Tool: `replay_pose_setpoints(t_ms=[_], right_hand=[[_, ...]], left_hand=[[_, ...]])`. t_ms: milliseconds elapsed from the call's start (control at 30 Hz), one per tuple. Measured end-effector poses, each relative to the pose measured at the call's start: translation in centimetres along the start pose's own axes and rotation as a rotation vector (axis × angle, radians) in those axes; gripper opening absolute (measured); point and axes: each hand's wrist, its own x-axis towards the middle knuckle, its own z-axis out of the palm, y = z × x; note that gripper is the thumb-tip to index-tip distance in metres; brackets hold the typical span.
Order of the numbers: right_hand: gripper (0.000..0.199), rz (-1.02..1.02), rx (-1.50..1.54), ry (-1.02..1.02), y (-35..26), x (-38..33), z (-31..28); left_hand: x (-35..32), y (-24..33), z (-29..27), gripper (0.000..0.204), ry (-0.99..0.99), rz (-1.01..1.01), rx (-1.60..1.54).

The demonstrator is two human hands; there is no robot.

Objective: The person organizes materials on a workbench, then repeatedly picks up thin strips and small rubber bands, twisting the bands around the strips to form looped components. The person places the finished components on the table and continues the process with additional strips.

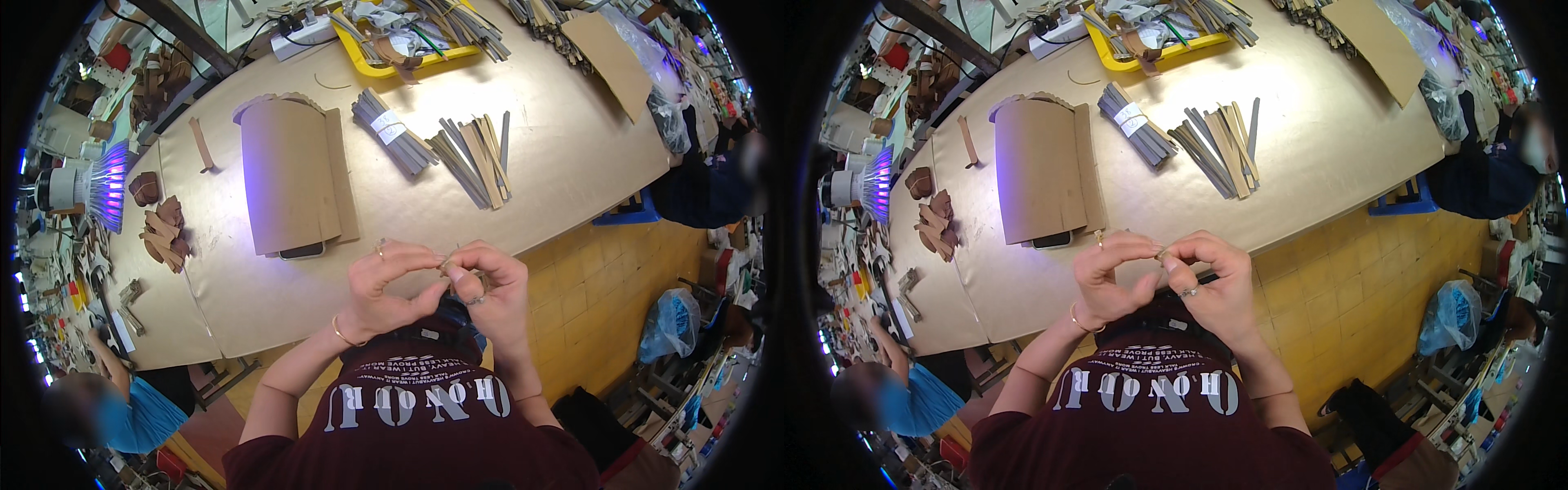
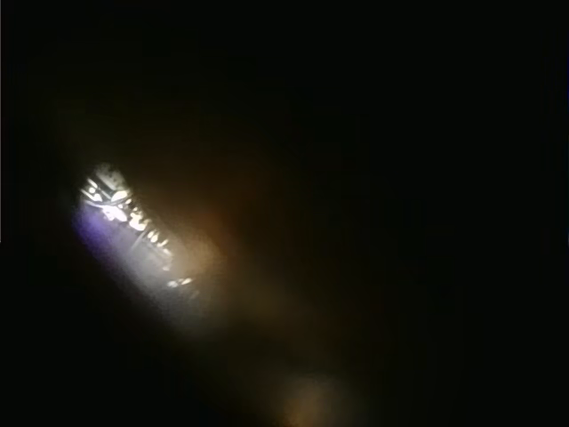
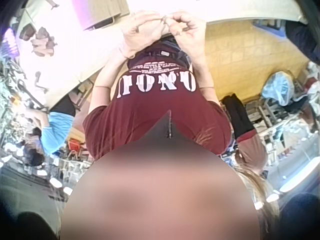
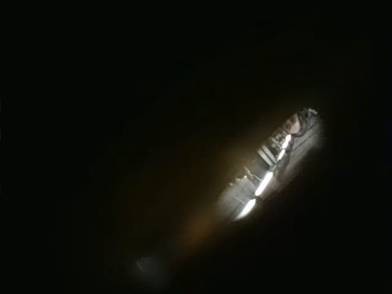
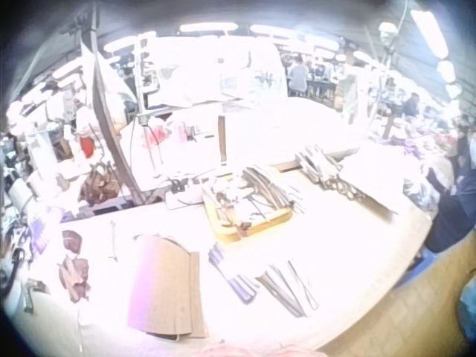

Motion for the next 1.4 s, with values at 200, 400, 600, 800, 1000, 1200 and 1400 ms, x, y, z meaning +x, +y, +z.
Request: replay_pose_setpoints(t_ms=[200, 400, 600, 800, 1000, 1200, 1400], right_hand=[[0.007, -0.117, -0.21, 0.0, 0.8, 0.5, 0.2], [0.006, -0.061, -0.19, -0.004, 3.9, 1.1, -0.7], [0.014, 0.033, -0.098, -0.001, 4.8, 2.0, 0.9], [0.009, -0.15, -0.034, -0.223, 1.3, 3.1, 4.0], [0.013, -0.162, -0.169, -0.208, 2.5, 3.3, 3.3], [0.023, -0.145, -0.697, -0.031, 8.2, 3.8, 2.6], [0.045, -0.29, -0.923, 0.107, 10.2, 2.7, 2.6]], left_hand=[[-0.5, -0.3, 0.1, 0.011, 0.026, -0.337, -0.257], [1.3, 2.2, -6.2, 0.01, 0.529, -0.411, -0.204], [2.0, 3.7, -11.2, 0.01, 0.623, -0.096, 0.07], [0.5, 2.0, -4.4, 0.008, 0.297, -0.13, 0.074], [0.5, 1.8, -6.7, 0.013, 0.525, -0.409, -0.472], [0.6, 3.5, -16.0, 0.027, 1.01, -0.165, -0.336], [0.2, 4.4, -13.7, 0.014, 0.766, 0.069, 0.118]])
